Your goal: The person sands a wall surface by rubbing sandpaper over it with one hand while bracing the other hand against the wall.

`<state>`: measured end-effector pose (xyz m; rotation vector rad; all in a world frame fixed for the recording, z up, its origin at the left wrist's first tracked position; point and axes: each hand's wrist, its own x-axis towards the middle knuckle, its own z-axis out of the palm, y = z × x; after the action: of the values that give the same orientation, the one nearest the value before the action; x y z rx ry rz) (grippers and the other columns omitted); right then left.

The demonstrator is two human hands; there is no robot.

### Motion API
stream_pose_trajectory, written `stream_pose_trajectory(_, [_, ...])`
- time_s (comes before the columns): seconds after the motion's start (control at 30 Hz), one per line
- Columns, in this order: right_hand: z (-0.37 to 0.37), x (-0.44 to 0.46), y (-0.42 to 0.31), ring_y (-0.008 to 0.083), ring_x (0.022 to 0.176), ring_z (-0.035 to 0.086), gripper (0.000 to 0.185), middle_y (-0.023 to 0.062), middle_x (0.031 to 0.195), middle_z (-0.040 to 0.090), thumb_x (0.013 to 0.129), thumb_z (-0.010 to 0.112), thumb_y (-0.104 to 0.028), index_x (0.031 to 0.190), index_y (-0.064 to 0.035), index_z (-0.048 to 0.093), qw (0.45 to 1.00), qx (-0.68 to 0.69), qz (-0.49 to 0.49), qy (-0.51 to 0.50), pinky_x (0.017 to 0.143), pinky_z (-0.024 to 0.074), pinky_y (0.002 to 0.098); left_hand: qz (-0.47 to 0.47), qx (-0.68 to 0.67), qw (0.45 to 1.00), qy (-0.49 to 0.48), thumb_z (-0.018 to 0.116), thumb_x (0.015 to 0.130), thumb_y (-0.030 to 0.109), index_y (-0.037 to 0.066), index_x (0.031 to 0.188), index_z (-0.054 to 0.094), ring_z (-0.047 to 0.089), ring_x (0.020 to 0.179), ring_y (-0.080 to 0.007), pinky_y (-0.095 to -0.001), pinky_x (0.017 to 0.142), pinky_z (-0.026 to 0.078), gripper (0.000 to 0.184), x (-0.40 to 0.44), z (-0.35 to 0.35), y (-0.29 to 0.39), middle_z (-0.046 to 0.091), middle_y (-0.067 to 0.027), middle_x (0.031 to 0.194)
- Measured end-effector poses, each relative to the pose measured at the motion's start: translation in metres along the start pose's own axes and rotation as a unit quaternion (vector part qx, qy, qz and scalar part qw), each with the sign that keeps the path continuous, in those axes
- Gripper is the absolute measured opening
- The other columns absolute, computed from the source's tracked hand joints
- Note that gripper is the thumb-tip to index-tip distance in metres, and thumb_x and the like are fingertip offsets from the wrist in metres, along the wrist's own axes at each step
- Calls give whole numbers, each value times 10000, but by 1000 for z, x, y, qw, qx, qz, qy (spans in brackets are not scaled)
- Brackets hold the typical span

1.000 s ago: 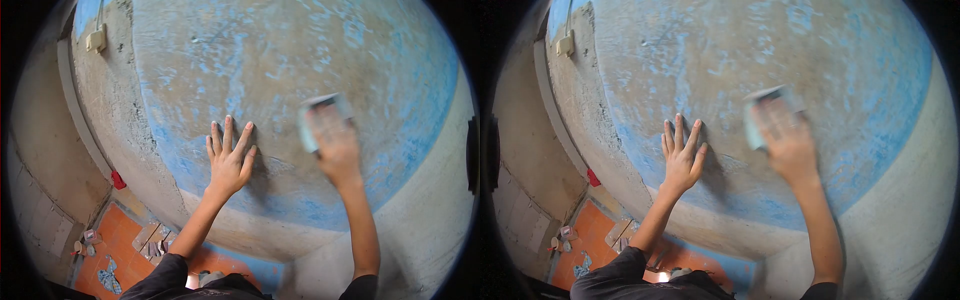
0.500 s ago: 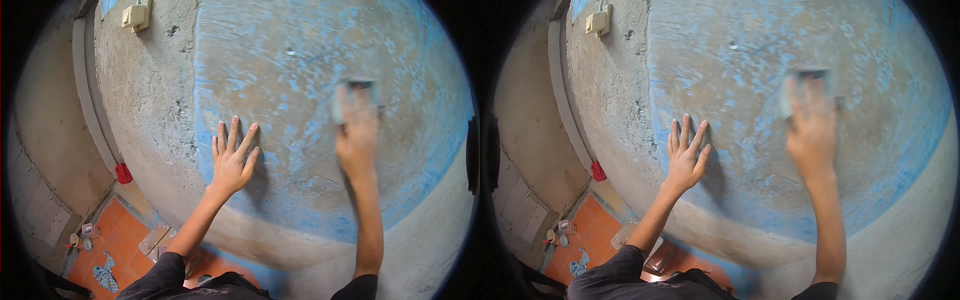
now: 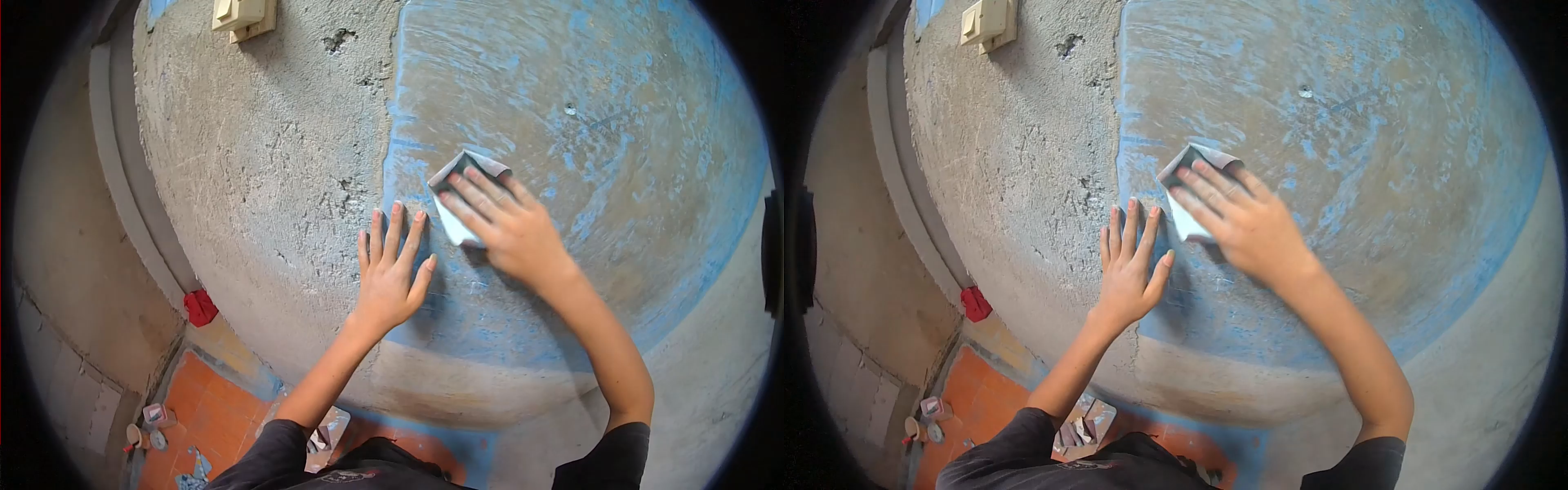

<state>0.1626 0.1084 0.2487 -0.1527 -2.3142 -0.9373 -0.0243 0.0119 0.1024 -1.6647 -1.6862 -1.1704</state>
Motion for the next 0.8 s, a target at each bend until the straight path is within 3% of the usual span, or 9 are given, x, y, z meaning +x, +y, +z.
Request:
stream_pose_trajectory(0.07, [-16, 16, 7, 279, 1413, 436, 605, 80, 1504, 500, 856, 671, -172, 1443, -173, 525, 996, -80, 44, 4, 1156, 346, 503, 8, -12, 1000, -12, 509, 1008, 367, 115, 1583, 305, 67, 1512, -488, -635, 1175, 63, 660, -2, -2, -4, 133, -217, 1659])
stream_pose_trajectory(0.17, [-29, 46, 24, 261, 1399, 458, 592, 86, 1501, 504, 862, 657, -166, 1440, -180, 531, 970, -133, 162, 124, 1153, 352, 502, 18, -23, 999, -23, 519, 1003, 370, 108, 1584, 297, 68, 1510, -493, -632, 1176, 63, 675, -3, -3, -9, 130, -221, 1659])
stream_pose_trajectory(0.2, [-20, 51, 19, 257, 1389, 471, 573, 91, 1497, 509, 878, 632, -149, 1442, -178, 534, 968, -148, 147, 142, 1142, 363, 500, 19, -29, 999, -25, 522, 1003, 369, 97, 1583, 294, 68, 1510, -493, -632, 1176, 62, 680, -3, -4, -9, 131, -222, 1659])
stream_pose_trajectory(0.3, [19, 39, -14, 265, 1388, 472, 575, 87, 1497, 509, 890, 643, -196, 1452, -173, 524, 994, -89, -57, -7, 1139, 359, 500, 22, -46, 998, -28, 532, 999, 364, 54, 1576, 285, 69, 1509, -495, -633, 1175, 61, 700, -8, -2, -12, 139, -225, 1656])
stream_pose_trajectory(0.33, [20, 37, -23, 260, 1387, 472, 571, 79, 1497, 510, 893, 646, -256, 1447, -178, 530, 998, -20, -57, -2, 1142, 359, 493, 24, -50, 998, -27, 535, 998, 362, 37, 1573, 281, 70, 1509, -496, -634, 1174, 61, 708, -10, -1, -14, 142, -227, 1655])
stream_pose_trajectory(0.47, [-15, 64, -9, 242, 1392, 467, 565, 64, 1485, 525, 884, 646, -252, 1434, -174, 542, 982, -147, 100, 69, 1138, 369, 503, 26, -62, 997, -37, 545, 993, 360, 6, 1569, 261, 65, 1509, -498, -637, 1173, 54, 734, -14, -2, -16, 148, -232, 1652])
stream_pose_trajectory(0.6, [23, 47, -39, 277, 1383, 474, 561, 91, 1472, 534, 875, 653, -203, 1423, -150, 548, 998, -60, -26, 24, 1121, 375, 497, 13, -73, 996, -51, 544, 992, 364, 7, 1576, 237, 57, 1510, -497, -638, 1173, 43, 751, -16, -2, -14, 144, -238, 1651])
stream_pose_trajectory(0.73, [-18, 60, -8, 296, 1397, 457, 571, 112, 1466, 538, 851, 659, -184, 1412, -150, 560, 973, -150, 153, 86, 1140, 356, 491, 19, -68, 996, -45, 542, 991, 366, -2, 1578, 217, 33, 1512, -495, -639, 1173, 20, 766, -15, 2, -15, 128, -241, 1653])
stream_pose_trajectory(0.8, [-6, 51, -11, 298, 1393, 463, 579, 117, 1461, 542, 840, 664, -173, 1410, -159, 563, 986, -101, 101, 81, 1135, 362, 490, 19, -64, 997, -42, 542, 989, 368, -3, 1581, 203, 14, 1514, -493, -636, 1172, 8, 777, -16, 4, -13, 119, -243, 1654])
